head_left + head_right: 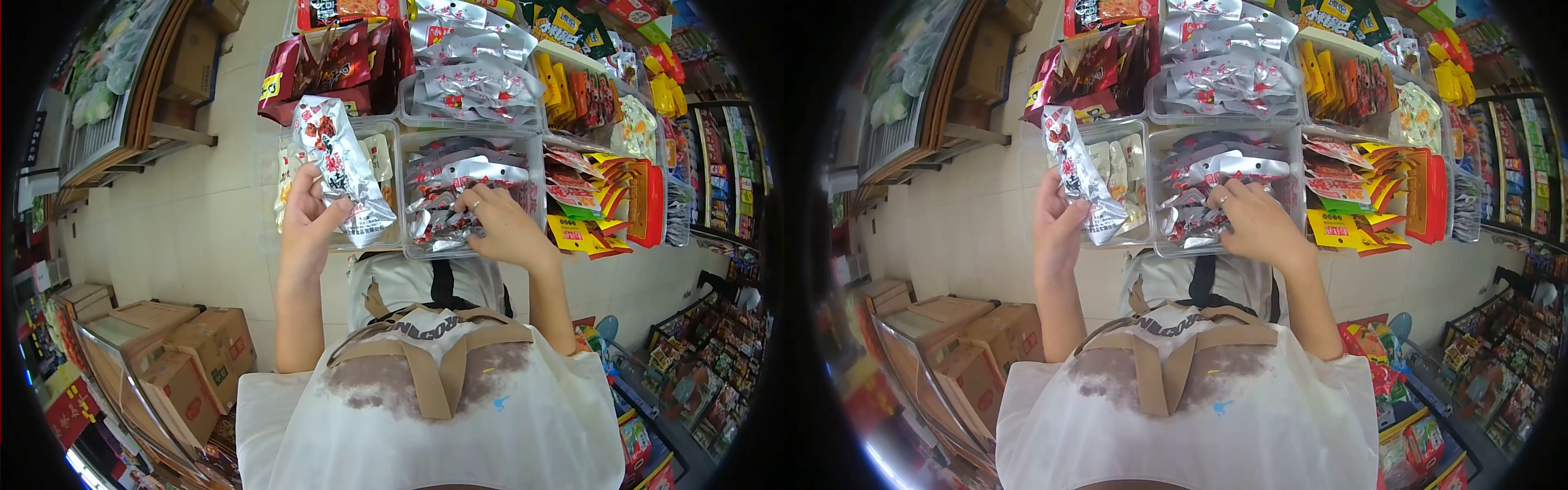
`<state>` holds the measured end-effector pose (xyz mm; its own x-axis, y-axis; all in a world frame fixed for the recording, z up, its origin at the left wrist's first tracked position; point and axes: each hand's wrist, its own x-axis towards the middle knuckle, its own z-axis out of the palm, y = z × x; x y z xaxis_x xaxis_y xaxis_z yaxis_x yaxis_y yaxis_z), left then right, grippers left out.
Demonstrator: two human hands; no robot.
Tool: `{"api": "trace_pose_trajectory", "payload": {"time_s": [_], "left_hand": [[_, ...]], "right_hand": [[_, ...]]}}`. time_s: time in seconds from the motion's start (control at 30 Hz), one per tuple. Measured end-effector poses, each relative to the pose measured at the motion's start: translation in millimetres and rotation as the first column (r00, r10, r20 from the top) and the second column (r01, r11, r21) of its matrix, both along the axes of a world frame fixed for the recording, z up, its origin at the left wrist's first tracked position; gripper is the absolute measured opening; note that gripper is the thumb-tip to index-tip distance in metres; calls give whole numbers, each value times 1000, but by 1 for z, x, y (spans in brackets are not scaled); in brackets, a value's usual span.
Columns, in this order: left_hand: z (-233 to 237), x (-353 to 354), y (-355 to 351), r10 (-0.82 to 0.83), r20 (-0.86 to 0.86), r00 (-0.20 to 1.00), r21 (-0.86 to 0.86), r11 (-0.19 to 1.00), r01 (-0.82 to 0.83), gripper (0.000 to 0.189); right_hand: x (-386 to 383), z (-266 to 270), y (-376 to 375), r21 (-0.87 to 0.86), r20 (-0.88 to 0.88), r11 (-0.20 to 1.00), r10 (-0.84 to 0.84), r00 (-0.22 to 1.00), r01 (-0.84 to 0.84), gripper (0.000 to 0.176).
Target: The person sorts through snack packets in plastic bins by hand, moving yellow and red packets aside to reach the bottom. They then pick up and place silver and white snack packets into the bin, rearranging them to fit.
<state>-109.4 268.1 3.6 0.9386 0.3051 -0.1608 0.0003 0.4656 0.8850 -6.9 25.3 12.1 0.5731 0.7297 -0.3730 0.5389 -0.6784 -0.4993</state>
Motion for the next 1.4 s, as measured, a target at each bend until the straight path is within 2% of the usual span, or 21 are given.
{"api": "trace_pose_trajectory", "payload": {"time_s": [0.03, 0.1, 0.33, 0.43, 0.53, 0.6, 0.63, 0.73, 0.77, 0.93, 1.1, 1.23, 1.3, 1.4], "left_hand": [[-1, 0, -1, -11, -3, 1000, -22, 1000, 11, 44], [-3, 0, -4, -15, -3, 1000, -46, 999, 14, 45], [-3, -3, -12, 16, -20, 1000, -4, 1000, -16, 53], [-6, -1, -17, 3, -42, 999, -41, 999, -5, 52], [-13, 2, -24, -6, -39, 999, -23, 1000, 5, 51], [-20, 4, -26, -25, -36, 999, 141, 990, 30, 51], [-9, 7, -32, -37, -23, 999, 59, 998, 38, 51], [-2, 10, -36, -30, -59, 998, 71, 997, 34, 60], [-12, 6, -34, -20, -113, 993, 38, 999, 24, 58], [-11, 6, -42, 36, -145, 989, 38, 999, -31, 49], [-10, 8, -40, 87, -173, 981, 42, 996, -81, 49], [-16, 9, -33, 99, -146, 984, 46, 995, -93, 47], [-12, 9, -30, 114, -149, 982, 57, 993, -107, 47], [-11, 13, -28, 128, -139, 982, 70, 990, -120, 46]], "right_hand": [[1, -2, -1, -2, 0, 1000, 0, 1000, 0, 47], [5, -8, -2, 51, -121, 999, -3, 993, 9, 46], [8, -9, -1, 110, -149, 994, 26, 989, -10, 51], [4, -17, -3, 140, -167, 988, -43, 985, 67, 53], [6, -21, -1, 144, -72, 990, 18, 997, -7, 50], [8, -21, 3, 121, -64, 992, 46, 997, -38, 47], [8, -21, 3, 121, -64, 992, 46, 997, -38, 47], [9, -22, 3, 83, -15, 993, 87, 996, -86, 48], [10, -22, 4, 79, -24, 994, 77, 997, -75, 50], [8, -24, 4, 128, 9, 988, 88, 996, -88, 55], [12, -18, 10, 35, -26, 989, 145, 989, -144, 58], [15, -14, 13, -45, -59, 990, 128, 990, -131, 58], [7, -16, 12, 20, 108, 990, 137, 985, -140, 55], [0, -27, 9, 94, 174, 986, 120, 977, -138, 58]]}}
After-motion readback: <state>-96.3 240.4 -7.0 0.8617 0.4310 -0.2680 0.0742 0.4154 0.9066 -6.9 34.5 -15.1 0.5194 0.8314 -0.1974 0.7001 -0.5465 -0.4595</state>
